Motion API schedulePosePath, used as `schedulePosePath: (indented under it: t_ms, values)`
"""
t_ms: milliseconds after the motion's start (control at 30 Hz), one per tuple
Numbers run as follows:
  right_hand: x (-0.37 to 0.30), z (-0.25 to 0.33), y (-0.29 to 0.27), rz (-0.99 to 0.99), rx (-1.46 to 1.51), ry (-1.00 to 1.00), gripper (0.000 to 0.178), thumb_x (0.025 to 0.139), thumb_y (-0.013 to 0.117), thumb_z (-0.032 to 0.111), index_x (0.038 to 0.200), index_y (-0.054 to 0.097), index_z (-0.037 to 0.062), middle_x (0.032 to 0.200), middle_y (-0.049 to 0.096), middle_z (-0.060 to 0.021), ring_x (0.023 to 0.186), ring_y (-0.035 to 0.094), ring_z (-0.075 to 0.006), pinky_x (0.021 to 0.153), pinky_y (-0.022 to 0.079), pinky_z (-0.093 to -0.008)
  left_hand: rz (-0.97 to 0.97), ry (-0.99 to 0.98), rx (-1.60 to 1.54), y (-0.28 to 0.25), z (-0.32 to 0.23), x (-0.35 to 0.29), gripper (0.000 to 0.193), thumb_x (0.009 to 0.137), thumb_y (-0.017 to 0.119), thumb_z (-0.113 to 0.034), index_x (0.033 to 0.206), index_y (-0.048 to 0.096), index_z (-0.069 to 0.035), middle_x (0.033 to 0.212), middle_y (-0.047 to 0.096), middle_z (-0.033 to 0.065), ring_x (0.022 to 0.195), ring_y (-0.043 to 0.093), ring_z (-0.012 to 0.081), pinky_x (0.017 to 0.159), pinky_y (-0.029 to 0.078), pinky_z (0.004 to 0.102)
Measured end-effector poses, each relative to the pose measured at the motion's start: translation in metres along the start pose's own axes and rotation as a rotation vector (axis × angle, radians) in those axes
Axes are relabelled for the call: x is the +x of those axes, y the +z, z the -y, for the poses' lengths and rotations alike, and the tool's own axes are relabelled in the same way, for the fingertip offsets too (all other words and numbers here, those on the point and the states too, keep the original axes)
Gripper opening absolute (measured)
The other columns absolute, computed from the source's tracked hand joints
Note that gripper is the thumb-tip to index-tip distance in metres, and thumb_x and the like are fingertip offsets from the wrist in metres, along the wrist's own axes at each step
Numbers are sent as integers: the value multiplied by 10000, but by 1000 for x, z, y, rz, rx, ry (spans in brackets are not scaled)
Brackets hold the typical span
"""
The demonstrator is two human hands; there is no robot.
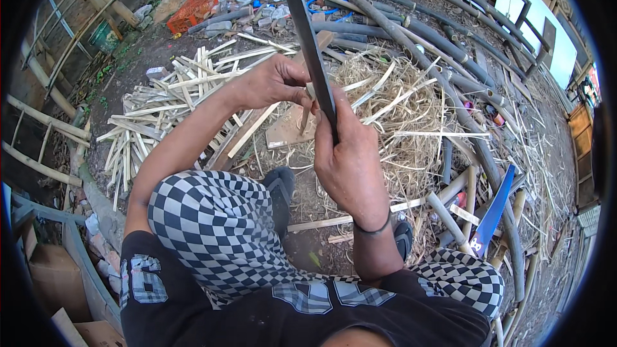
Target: Shaving and smoothing bamboo strips using a large knife or machete.
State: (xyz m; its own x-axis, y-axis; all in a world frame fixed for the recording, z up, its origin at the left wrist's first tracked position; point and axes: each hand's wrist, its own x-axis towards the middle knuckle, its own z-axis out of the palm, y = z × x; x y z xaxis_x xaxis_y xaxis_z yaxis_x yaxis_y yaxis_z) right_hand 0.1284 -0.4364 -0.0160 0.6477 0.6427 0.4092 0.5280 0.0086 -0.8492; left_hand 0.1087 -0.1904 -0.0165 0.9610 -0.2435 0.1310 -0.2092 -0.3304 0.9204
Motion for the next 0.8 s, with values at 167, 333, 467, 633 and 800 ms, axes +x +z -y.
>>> schedulePosePath:
  t_ms: [167,333,467,633,800]
  values:
    - [3,-4,2,-23,7,-7,370,991,533,24,1360,548,18,854,704,-232,761,721,-406,634,533,-419,-48,-3,-62,4,-4,-1,323,854,829,-215,1115,769,-34,960,752,4,905,654,79,848,533,284]
    - [8,-8,7,-51,-9,-40,386,994,524,11,1380,538,19,897,724,-227,814,723,-419,664,554,-423,-73,-7,-110,-1,2,4,382,823,857,-262,1126,770,-47,964,755,1,911,657,78,840,526,277]
    - [1,8,-5,13,-14,63,386,990,527,7,1375,544,32,866,696,-242,779,726,-408,641,539,-416,-68,-2,-39,4,-11,0,364,841,842,-275,1114,770,-46,960,754,-4,907,660,75,845,533,277]
    - [7,-8,2,-41,-19,-26,427,969,521,-11,1394,541,17,778,657,-250,672,704,-391,604,521,-405,-65,22,-70,-2,-2,4,242,878,790,-98,1087,752,18,965,761,86,917,715,160,863,580,322]
    - [-1,-5,0,-29,-70,-1,428,966,519,-5,1393,548,0,769,649,-285,689,705,-409,620,526,-420,-47,-1,-77,-2,-6,2,251,875,793,-104,1100,755,0,952,760,66,912,710,143,859,575,307]
